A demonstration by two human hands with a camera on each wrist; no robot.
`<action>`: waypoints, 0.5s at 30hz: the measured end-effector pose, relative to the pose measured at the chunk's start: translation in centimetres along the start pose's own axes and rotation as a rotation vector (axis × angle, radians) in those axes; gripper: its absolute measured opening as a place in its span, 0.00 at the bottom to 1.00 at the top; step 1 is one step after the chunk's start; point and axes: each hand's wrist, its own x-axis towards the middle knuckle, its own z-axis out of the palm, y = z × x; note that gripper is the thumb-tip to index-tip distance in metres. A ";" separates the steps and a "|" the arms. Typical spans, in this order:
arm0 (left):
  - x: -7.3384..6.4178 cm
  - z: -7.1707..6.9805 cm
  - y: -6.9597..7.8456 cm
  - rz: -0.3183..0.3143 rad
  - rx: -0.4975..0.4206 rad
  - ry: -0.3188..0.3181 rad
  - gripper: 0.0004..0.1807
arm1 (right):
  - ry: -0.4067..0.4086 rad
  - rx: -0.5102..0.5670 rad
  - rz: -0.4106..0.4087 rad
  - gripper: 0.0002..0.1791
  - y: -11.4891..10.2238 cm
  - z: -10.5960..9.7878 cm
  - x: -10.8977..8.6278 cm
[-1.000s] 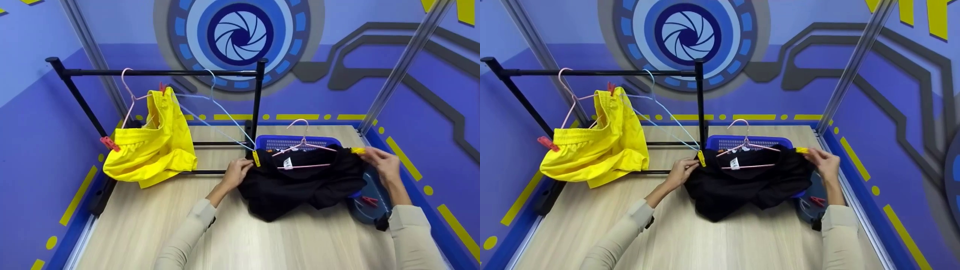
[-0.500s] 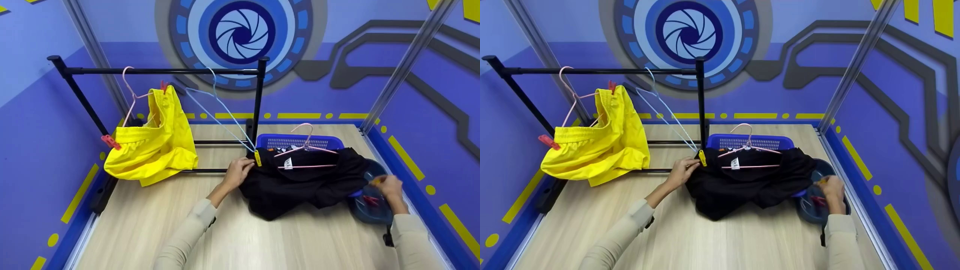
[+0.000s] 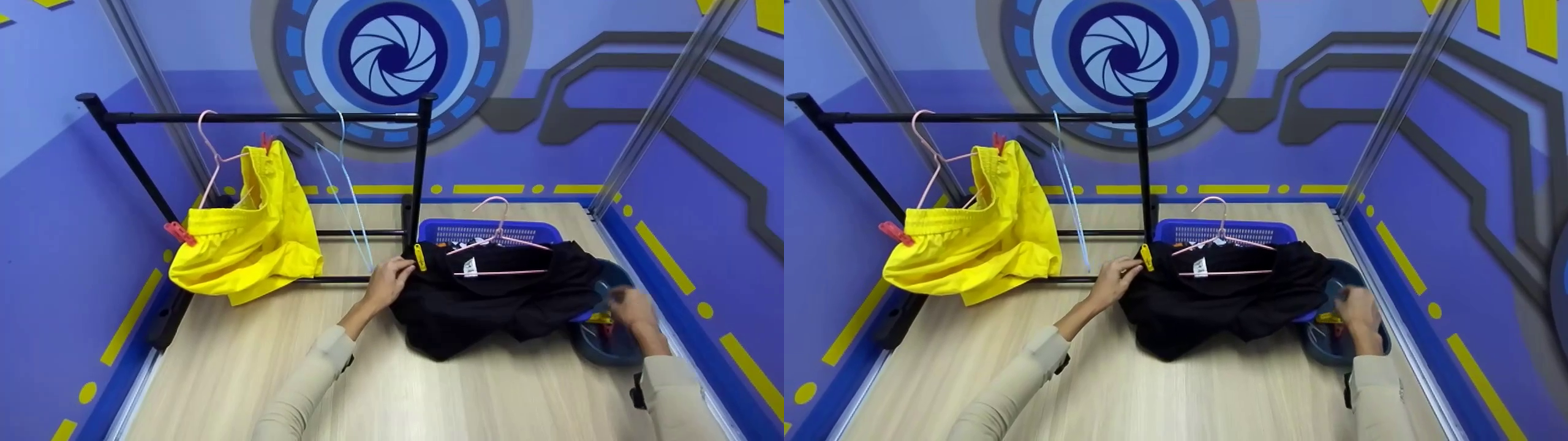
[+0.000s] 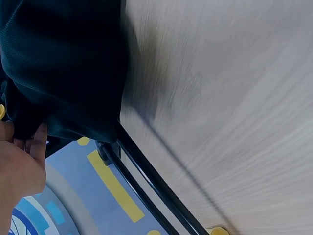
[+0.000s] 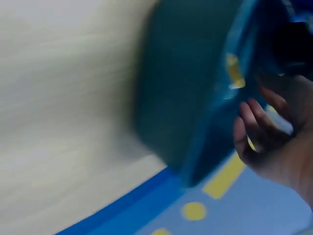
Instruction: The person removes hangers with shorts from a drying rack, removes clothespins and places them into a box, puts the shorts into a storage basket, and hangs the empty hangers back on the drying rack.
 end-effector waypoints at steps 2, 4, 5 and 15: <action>0.1 0.0 -0.1 0.004 -0.002 0.004 0.11 | 0.243 0.071 0.022 0.14 -2.5 -0.9 0.5; 0.1 0.1 -0.1 0.003 -0.006 0.009 0.11 | 0.485 0.172 0.017 0.12 -6.0 -2.2 1.0; 0.1 0.1 -0.2 0.000 -0.010 0.012 0.11 | 0.583 0.225 -0.014 0.11 -8.0 -2.9 1.3; 0.3 0.3 -0.2 -0.034 -0.041 0.011 0.11 | 0.300 0.334 -0.764 0.07 -25.0 -2.6 0.3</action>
